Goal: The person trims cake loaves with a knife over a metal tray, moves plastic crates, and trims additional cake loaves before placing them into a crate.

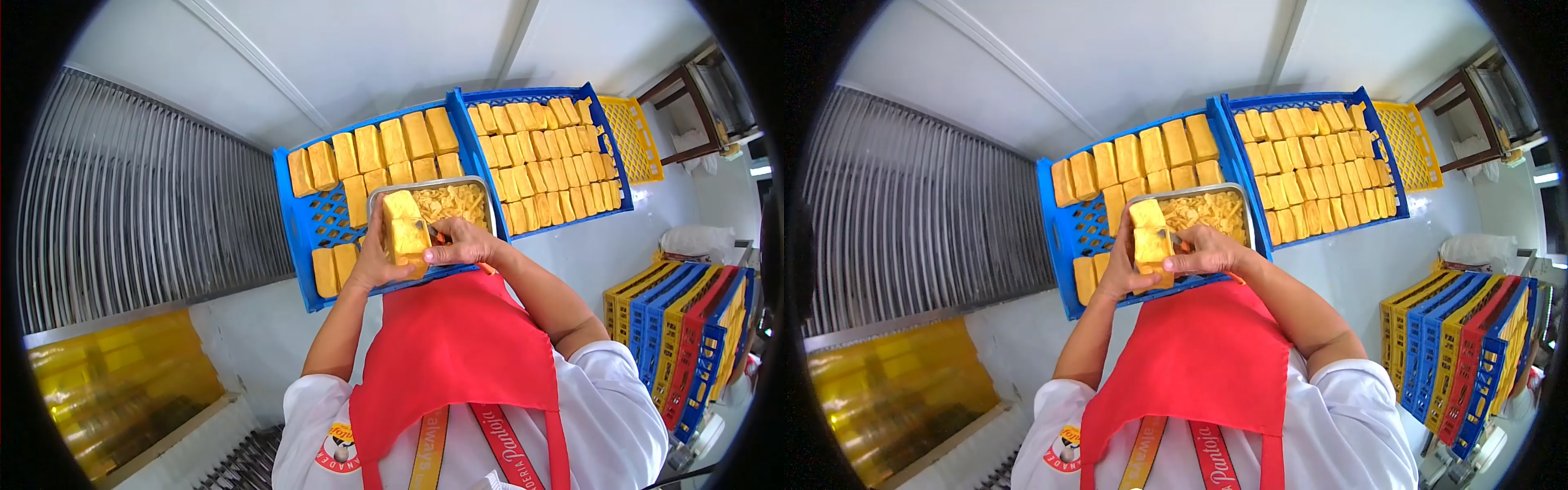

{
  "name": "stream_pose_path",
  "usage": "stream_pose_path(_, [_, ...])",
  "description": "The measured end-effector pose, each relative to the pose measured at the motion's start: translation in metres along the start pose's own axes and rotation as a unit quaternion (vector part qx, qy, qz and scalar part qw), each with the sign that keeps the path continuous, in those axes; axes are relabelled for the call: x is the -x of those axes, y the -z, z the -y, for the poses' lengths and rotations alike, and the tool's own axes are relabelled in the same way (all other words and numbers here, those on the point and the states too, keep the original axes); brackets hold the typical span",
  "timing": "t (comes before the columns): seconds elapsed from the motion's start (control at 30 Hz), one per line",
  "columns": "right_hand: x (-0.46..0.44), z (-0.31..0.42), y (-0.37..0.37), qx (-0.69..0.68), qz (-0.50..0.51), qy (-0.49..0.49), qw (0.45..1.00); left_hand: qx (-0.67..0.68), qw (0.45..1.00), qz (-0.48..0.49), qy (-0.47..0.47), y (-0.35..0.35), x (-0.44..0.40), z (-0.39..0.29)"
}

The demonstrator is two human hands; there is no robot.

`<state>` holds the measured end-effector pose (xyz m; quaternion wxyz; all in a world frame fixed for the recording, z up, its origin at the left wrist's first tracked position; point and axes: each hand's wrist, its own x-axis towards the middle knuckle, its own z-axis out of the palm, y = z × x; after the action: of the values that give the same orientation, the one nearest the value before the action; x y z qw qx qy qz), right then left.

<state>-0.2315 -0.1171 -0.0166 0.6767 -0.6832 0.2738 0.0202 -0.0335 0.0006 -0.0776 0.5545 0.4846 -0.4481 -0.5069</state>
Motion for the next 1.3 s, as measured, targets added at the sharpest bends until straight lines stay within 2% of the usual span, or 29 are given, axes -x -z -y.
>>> stream_pose_path(0.17, [0.000,-0.001,-0.006,-0.008,-0.011,-0.001,1.000,-0.022,0.999,-0.038,-0.016,-0.001,0.001,-0.002])
stream_pose_path(0.23, [-0.004,-0.006,-0.001,0.093,0.026,-0.047,0.994,-0.087,0.994,-0.069,-0.022,0.000,0.001,-0.002])
stream_pose_path(0.27, [-0.004,-0.006,0.002,0.093,0.026,-0.047,0.994,-0.086,0.994,-0.068,-0.022,0.000,0.000,-0.002])
stream_pose_path(0.33, [-0.002,-0.002,0.008,0.218,-0.026,0.027,0.975,-0.091,0.994,-0.053,-0.023,0.003,0.000,-0.001])
stream_pose_path(0.37, [-0.005,-0.004,0.009,0.218,-0.026,0.026,0.975,-0.090,0.994,-0.053,-0.022,0.005,-0.001,0.000])
stream_pose_path(0.43, [-0.010,-0.011,0.009,0.259,-0.114,0.094,0.954,-0.146,0.987,-0.035,-0.060,0.007,-0.002,0.002])
stream_pose_path(0.67, [-0.009,-0.017,0.009,0.277,-0.104,0.089,0.951,-0.215,0.974,-0.036,-0.055,0.004,-0.003,-0.008])
stream_pose_path(0.73, [-0.003,-0.008,0.012,0.259,-0.013,0.038,0.965,-0.237,0.969,-0.032,-0.054,0.001,-0.004,-0.013])
stream_pose_path(0.97, [-0.007,-0.018,0.010,0.153,0.013,-0.009,0.988,-0.222,0.971,-0.036,-0.077,-0.004,-0.008,-0.008])
stream_pose_path(1.03, [-0.008,-0.029,0.009,-0.053,0.040,-0.094,0.993,-0.242,0.962,-0.108,-0.069,-0.009,-0.006,-0.002])
stream_pose_path(1.07, [-0.009,-0.033,0.006,-0.053,0.040,-0.094,0.993,-0.242,0.962,-0.108,-0.070,-0.010,-0.004,0.002])
stream_pose_path(1.13, [-0.010,-0.038,-0.002,-0.019,-0.099,-0.043,0.994,-0.351,0.913,-0.185,-0.090,-0.011,-0.003,0.008])
stream_pose_path(1.17, [-0.011,-0.042,-0.002,0.079,-0.133,-0.029,0.988,-0.404,0.883,-0.216,-0.099,-0.012,-0.002,0.011])
stream_pose_path(1.3, [-0.017,-0.042,-0.017,0.083,-0.195,-0.037,0.977,-0.456,0.842,-0.267,-0.104,-0.028,-0.004,0.006])
